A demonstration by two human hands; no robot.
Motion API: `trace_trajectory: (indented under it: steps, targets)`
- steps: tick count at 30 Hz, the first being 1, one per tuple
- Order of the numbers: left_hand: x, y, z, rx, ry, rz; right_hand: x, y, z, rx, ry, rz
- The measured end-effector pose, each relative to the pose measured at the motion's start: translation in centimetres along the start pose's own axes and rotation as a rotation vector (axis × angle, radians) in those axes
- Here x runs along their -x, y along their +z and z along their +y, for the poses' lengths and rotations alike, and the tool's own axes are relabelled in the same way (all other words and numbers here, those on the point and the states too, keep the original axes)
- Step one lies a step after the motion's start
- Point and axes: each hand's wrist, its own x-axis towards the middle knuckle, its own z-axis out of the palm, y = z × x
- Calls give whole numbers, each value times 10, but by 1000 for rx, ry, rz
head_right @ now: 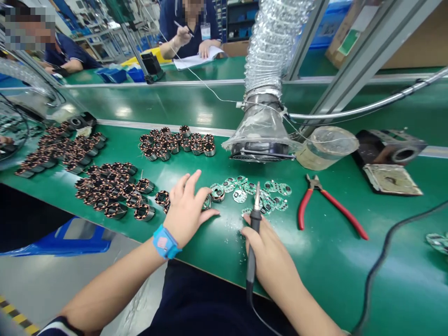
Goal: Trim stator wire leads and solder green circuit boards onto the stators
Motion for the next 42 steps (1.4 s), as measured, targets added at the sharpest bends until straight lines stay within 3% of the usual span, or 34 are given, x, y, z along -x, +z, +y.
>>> trace_trajectory:
  steps: [3,7,9,11,15,18,20,24,27,30,34,38,40,42]
  targets:
    - [4,-25,-29,90,-50,29,16,-3,2,-37,-24,58]
    - [39,-47,-49,19,64,-192,24,-4,8,-46,7,139]
    - [54,-43,-48,-69,102,-203,18,-3,10,-21,31,161]
    - [62,-32,-41,-109,121,-133,11,-1,9,-1,47,165]
    - [72,-9,-12,83,103,-10,1,-3,7,-11,65,174]
    - [81,-7,13,370,-75,-40,2,-11,4,-30,107,200]
    - [85,-11,21,585,-306,-105,5,-18,-1,-56,132,228]
    - [76,-11,16,984,-770,-313,8,-24,-21,-163,73,244]
    - [65,-1,10,1202,-845,-392,9,-16,-37,-248,-38,157]
    - [62,8,12,1265,-844,-357,9,-5,-46,-263,-73,95]
    - [71,13,21,1246,-802,-291,11,4,-49,-272,-33,110]
    - [77,12,22,962,-417,-107,11,3,-50,-292,-31,105]
    - [78,9,20,786,-236,-104,10,2,-50,-300,-26,65]
    - [77,5,19,678,-191,-145,10,2,-49,-306,-21,18]
